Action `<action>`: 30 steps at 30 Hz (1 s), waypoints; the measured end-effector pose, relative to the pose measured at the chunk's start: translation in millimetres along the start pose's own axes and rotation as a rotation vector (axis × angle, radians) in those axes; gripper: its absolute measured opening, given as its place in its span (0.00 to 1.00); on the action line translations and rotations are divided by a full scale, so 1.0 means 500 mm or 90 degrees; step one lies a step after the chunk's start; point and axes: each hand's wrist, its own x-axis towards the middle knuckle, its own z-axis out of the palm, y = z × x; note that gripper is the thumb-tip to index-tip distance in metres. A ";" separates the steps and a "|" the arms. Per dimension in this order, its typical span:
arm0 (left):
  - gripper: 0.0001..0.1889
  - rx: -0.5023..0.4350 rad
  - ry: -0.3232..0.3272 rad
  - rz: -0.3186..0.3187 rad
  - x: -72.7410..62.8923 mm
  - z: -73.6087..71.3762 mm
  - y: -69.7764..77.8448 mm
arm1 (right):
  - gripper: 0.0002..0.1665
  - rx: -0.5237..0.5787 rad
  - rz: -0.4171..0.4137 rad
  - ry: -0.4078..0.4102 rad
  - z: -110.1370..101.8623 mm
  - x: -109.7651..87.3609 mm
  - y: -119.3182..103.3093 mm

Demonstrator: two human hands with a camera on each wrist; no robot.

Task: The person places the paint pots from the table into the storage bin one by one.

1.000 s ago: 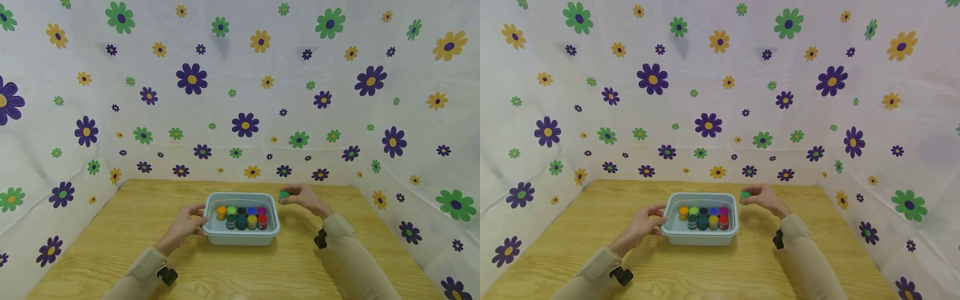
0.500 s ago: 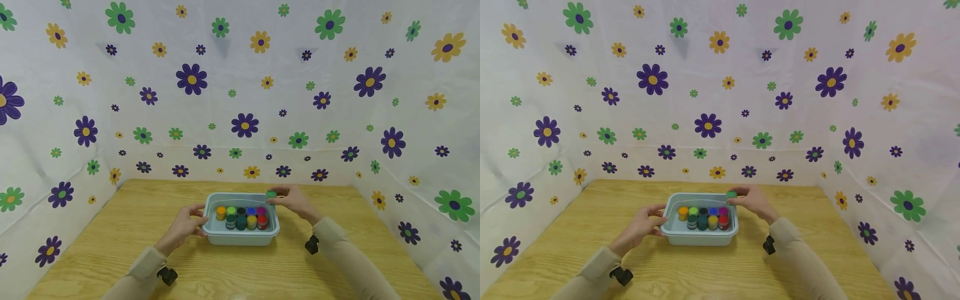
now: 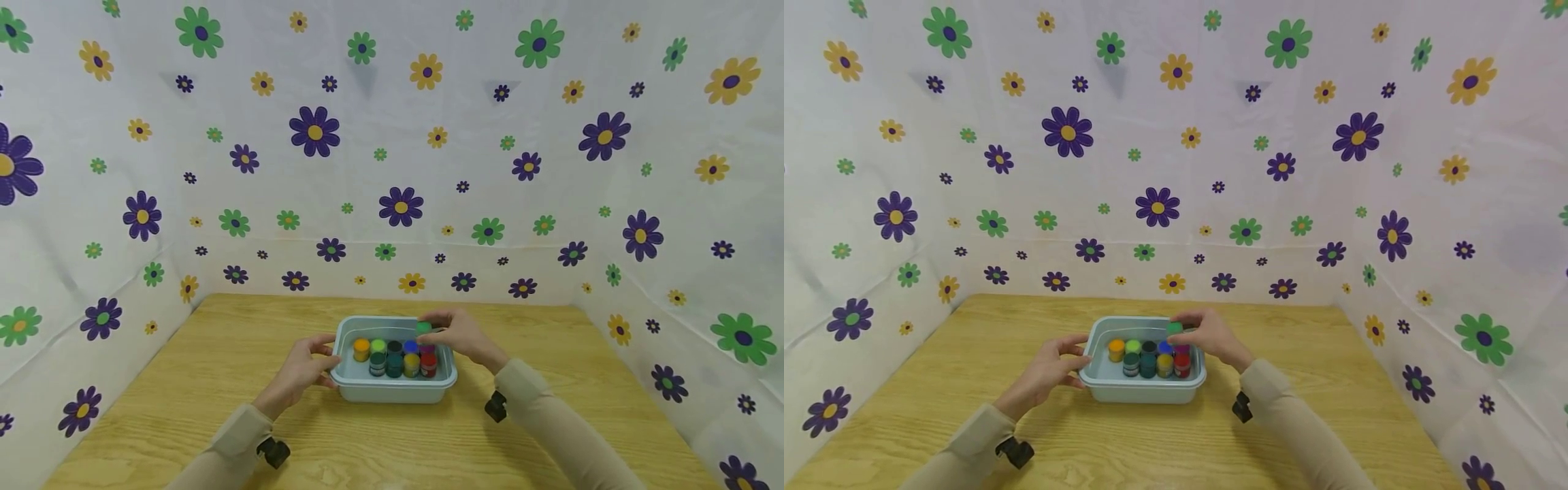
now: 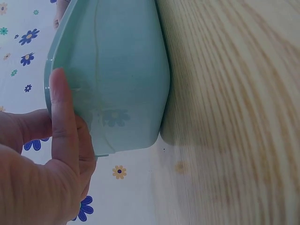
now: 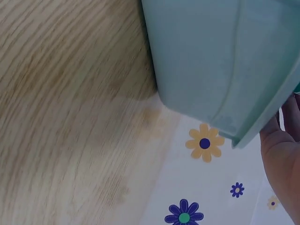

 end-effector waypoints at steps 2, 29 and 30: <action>0.26 0.002 0.002 0.000 0.000 0.000 0.000 | 0.24 -0.005 0.010 0.002 0.009 -0.002 -0.010; 0.26 -0.010 -0.007 -0.002 0.009 -0.001 -0.011 | 0.22 0.001 -0.033 -0.045 0.157 0.038 -0.028; 0.26 -0.011 -0.005 -0.002 0.008 -0.001 -0.012 | 0.22 -0.001 -0.036 -0.045 0.163 0.039 -0.030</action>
